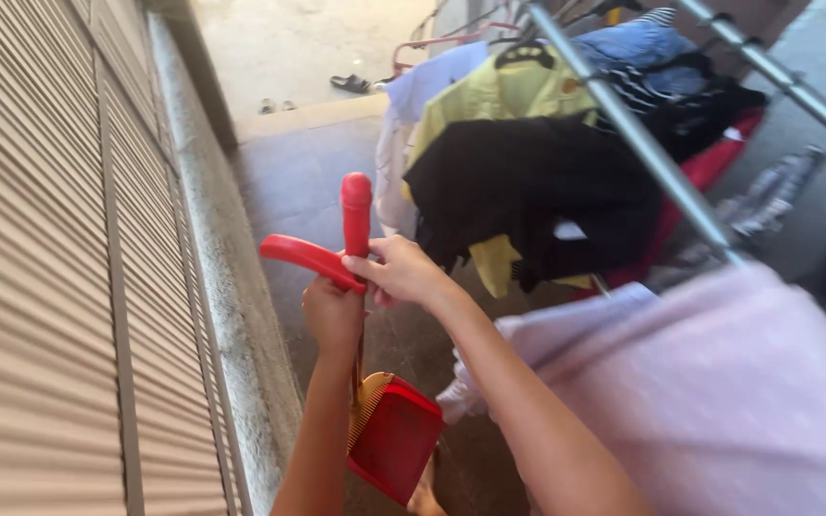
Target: The recorder is seen sweeping the floor of a balcony area and then organizing the broom and dustpan by clipping them together.
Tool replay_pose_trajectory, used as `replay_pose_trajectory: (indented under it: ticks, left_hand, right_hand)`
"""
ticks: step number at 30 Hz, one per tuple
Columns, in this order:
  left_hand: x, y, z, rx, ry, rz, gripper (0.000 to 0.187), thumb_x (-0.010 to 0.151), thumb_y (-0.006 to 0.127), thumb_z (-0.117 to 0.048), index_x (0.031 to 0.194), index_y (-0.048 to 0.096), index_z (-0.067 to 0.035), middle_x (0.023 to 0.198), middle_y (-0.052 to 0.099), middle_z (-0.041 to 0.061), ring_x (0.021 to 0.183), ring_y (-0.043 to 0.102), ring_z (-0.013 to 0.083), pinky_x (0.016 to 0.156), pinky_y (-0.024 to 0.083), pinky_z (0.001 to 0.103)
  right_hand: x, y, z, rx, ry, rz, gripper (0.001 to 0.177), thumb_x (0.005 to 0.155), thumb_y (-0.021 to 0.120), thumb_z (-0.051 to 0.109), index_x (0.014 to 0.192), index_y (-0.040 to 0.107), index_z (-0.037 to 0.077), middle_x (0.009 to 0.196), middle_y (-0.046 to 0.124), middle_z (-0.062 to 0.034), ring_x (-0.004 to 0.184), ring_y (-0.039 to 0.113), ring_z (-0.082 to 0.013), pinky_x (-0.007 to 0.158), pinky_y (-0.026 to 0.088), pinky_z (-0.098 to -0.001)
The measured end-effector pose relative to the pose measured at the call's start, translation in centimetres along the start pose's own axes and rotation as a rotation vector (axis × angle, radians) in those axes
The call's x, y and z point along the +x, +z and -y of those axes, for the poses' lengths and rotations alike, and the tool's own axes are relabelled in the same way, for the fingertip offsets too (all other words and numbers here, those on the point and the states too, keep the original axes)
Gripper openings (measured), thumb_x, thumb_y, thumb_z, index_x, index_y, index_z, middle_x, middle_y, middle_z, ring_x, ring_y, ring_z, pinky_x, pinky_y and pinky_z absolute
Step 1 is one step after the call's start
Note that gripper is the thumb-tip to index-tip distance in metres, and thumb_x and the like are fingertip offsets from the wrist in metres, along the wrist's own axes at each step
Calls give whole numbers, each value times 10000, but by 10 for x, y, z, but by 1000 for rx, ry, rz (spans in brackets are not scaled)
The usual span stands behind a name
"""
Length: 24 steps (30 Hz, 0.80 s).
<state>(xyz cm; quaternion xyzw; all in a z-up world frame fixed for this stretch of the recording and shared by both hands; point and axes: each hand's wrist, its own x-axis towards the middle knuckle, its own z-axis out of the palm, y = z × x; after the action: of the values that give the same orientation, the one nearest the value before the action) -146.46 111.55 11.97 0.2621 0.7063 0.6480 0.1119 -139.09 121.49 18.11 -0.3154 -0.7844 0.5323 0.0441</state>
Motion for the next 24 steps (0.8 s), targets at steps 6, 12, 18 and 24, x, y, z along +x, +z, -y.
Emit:
replay_pose_trajectory:
  ticks: [6,12,18,24]
  left_hand:
    - [107,26,48,15,-83,-5,181,909,716,-205,996,794,-67,667,738,64,542,722,132,464,575,309]
    - [238,41,66,-5,-148,-49,261,845,738,-191,1079,775,-79,663,703,65,545,685,130,446,571,310]
    - [384,54,96,-121,-71,-155,230,888,666,-157,1071,772,-68,683,707,40,554,675,108,442,547,290]
    - [539,90,158,-57,-106,-111,164,858,733,-168,929,742,-21,692,729,61,541,706,137,426,570,307]
  right_hand:
    - [108,-9,-2,72,-107,-138,386,933,689,430,1137,758,109,636,660,-12,486,622,-100,445,512,-283]
    - [256,-24,6,-148,-427,-337,413,888,779,475,1091,848,122,966,689,-113,779,668,-111,689,543,-282]
    - [402,-27,55,122,-429,-296,392,871,754,438,1067,787,100,1098,691,-45,778,733,-113,718,587,-296]
    - [568,-48,60,-65,-400,-415,342,881,763,353,997,777,31,981,705,-96,734,698,-168,680,565,-330]
